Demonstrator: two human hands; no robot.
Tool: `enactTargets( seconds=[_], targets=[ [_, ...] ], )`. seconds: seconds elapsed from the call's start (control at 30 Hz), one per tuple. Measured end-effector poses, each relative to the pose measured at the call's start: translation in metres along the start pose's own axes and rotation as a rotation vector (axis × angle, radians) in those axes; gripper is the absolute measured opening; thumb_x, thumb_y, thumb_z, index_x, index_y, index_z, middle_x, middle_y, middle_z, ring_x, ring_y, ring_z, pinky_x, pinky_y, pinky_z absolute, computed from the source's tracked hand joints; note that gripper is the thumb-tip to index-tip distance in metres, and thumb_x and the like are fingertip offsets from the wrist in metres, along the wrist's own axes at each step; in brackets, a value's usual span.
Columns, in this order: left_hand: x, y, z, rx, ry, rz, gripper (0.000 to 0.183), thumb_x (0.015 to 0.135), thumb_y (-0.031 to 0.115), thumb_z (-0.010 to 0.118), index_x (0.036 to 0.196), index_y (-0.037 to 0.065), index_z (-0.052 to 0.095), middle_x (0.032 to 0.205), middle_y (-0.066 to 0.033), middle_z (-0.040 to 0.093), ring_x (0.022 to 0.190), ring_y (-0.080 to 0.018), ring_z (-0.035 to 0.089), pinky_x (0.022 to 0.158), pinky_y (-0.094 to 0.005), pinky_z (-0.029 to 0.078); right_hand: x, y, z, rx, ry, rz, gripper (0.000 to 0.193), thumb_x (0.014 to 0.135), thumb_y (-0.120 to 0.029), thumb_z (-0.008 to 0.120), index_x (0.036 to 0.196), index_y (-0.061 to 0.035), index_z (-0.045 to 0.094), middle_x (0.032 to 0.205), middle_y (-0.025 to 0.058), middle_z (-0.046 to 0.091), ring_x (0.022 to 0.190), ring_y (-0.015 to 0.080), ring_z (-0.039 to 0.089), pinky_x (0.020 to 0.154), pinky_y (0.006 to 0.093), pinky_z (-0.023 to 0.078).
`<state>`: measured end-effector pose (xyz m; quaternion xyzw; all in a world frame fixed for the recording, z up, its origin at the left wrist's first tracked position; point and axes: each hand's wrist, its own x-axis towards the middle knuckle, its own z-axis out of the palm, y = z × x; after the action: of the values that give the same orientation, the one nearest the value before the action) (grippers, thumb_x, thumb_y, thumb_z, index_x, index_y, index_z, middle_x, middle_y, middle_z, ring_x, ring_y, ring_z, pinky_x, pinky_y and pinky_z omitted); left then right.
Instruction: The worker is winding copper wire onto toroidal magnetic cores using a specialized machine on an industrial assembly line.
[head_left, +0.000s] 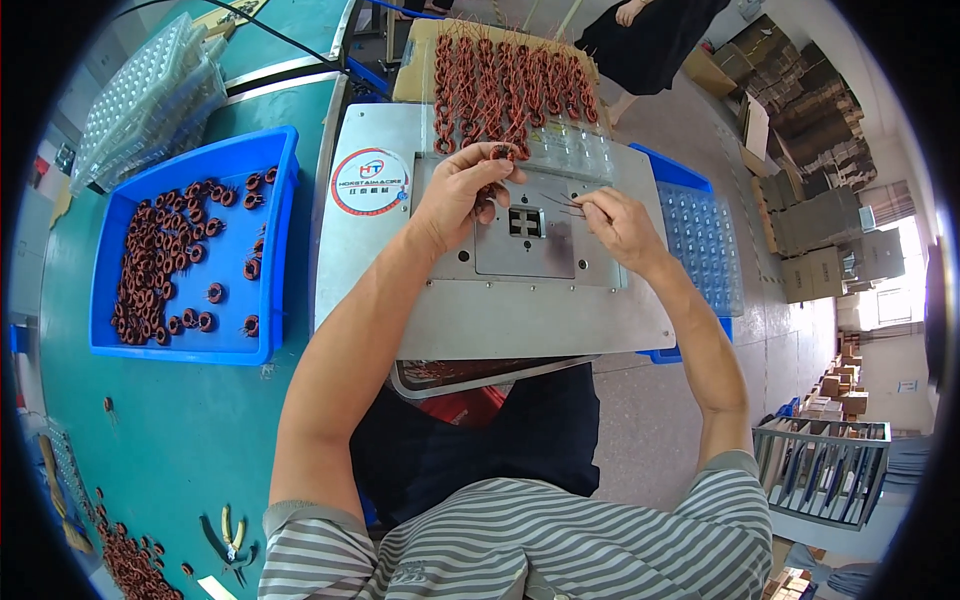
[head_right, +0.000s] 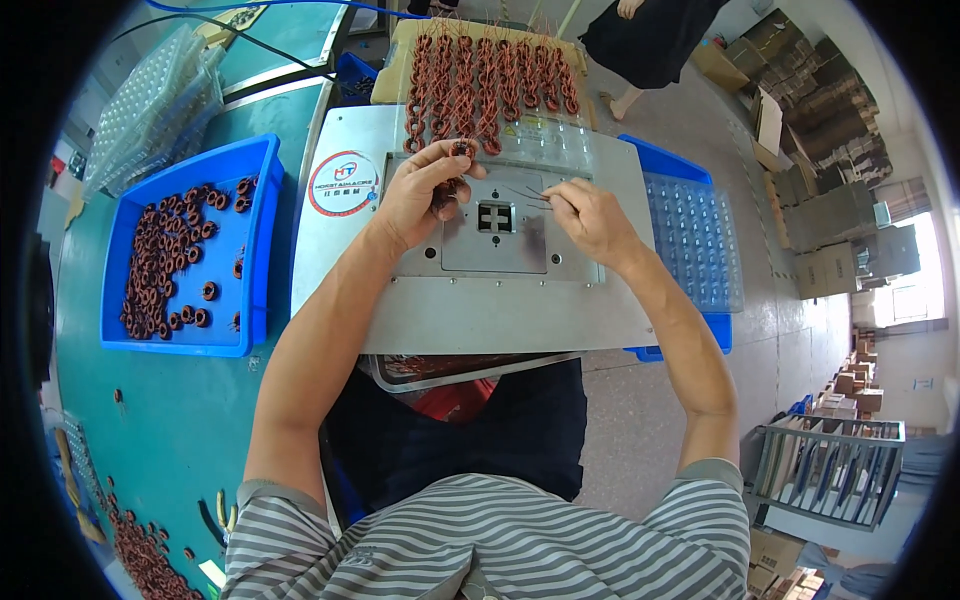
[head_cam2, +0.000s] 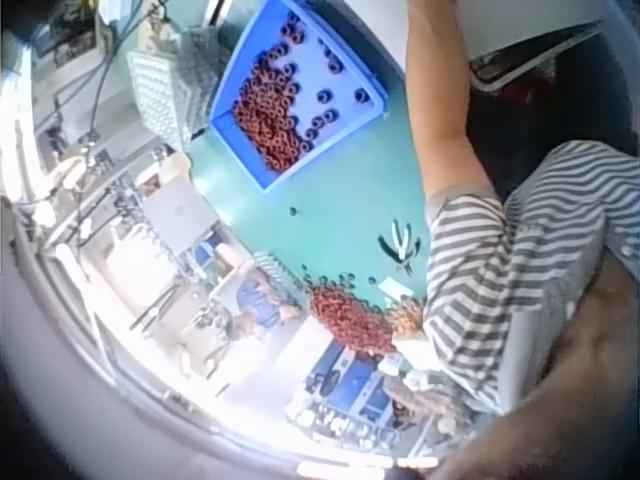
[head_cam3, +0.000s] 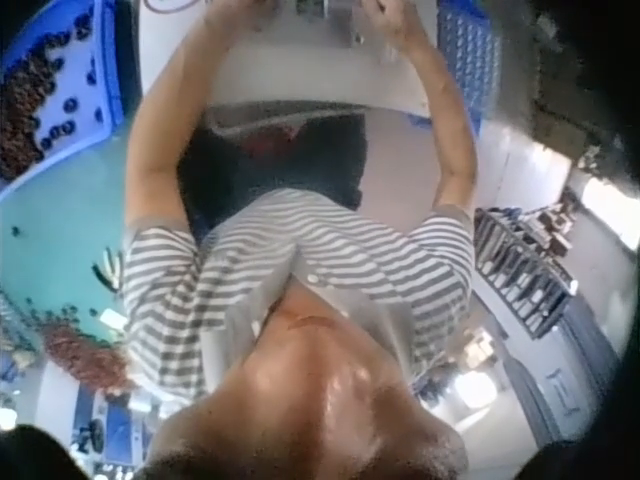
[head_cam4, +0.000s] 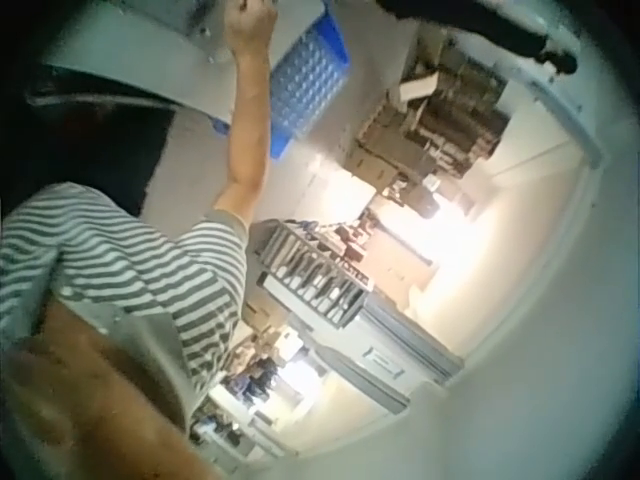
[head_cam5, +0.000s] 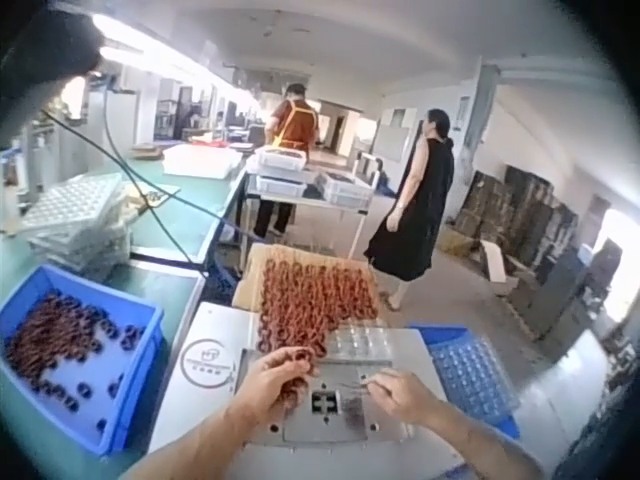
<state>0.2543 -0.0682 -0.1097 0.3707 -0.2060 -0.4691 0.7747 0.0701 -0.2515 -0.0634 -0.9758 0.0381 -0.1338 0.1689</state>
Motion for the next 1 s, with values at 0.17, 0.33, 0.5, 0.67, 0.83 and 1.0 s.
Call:
enactTargets(
  seconds=[0.17, 0.33, 0.5, 0.67, 0.83, 1.0],
  targets=[
    [-0.026, 0.012, -0.019, -0.025, 0.049, 0.023, 0.023, 0.092, 0.015, 0.060, 0.114, 0.009, 0.059, 0.090, -0.0057, 0.068, 0.062, -0.0089, 0.059, 0.040, -0.0186, 0.037, 0.028, -0.034, 0.010, 0.522, -0.159, 0.315, 0.027, 0.099, -0.024, 0.051, 0.102, -0.0007, 0.065, 0.075, 0.0011, 0.059, 0.061, 0.0072, 0.056, 0.053, 0.0235, 0.046],
    [-0.055, 0.035, -0.020, -0.377, 0.085, 0.156, 0.016, 0.091, 0.017, 0.060, 0.105, 0.011, 0.058, 0.084, -0.0051, 0.067, 0.060, -0.0114, 0.058, 0.042, -0.0210, 0.037, 0.010, -0.042, 0.015, 0.855, -0.091, 0.422, 0.028, 0.098, -0.024, 0.055, 0.105, 0.0013, 0.064, 0.076, 0.0016, 0.059, 0.062, 0.0075, 0.055, 0.051, 0.0219, 0.044],
    [-0.129, 0.102, -0.069, -0.836, 0.278, 0.753, 0.021, 0.086, 0.015, 0.070, 0.097, 0.000, 0.059, 0.085, -0.0104, 0.065, 0.071, -0.0212, 0.064, 0.059, -0.0203, 0.054, 0.012, -0.067, 0.033, 1.065, -0.159, 0.320, 0.023, 0.092, -0.012, 0.061, 0.109, 0.0036, 0.062, 0.080, 0.0038, 0.060, 0.063, 0.0092, 0.056, 0.056, 0.0224, 0.046],
    [-0.159, 0.093, -0.051, -1.090, 0.203, 0.793, 0.106, 0.083, 0.041, 0.073, 0.151, 0.001, 0.001, 0.152, -0.0226, 0.024, 0.139, -0.0350, 0.030, 0.111, -0.0518, 0.036, 0.017, -0.053, 0.048, 1.284, -0.078, 0.326, 0.023, 0.090, -0.011, 0.063, 0.109, 0.0027, 0.062, 0.085, 0.0049, 0.062, 0.069, 0.0110, 0.059, 0.062, 0.0229, 0.050],
    [-0.099, 0.020, 0.031, -0.034, 0.483, 0.334, 0.041, 0.095, 0.022, 0.057, 0.130, 0.001, 0.052, 0.116, -0.0101, 0.062, 0.101, -0.0206, 0.061, 0.089, -0.0347, 0.050, 0.000, -0.033, 0.044, 1.402, 0.117, 0.336, 0.023, 0.091, -0.013, 0.065, 0.109, 0.0015, 0.062, 0.089, 0.0058, 0.064, 0.075, 0.0123, 0.062, 0.065, 0.0257, 0.052],
    [-0.053, -0.047, 0.083, 0.346, 0.264, 0.133, 0.035, 0.095, 0.014, 0.060, 0.127, 0.000, 0.056, 0.115, -0.0077, 0.063, 0.098, -0.0165, 0.063, 0.080, -0.0287, 0.052, -0.023, -0.023, 0.029, 1.425, 0.185, 0.282, 0.021, 0.090, -0.010, 0.066, 0.107, 0.0002, 0.062, 0.090, 0.0048, 0.065, 0.079, 0.0118, 0.062, 0.067, 0.0258, 0.052]
  ],
)
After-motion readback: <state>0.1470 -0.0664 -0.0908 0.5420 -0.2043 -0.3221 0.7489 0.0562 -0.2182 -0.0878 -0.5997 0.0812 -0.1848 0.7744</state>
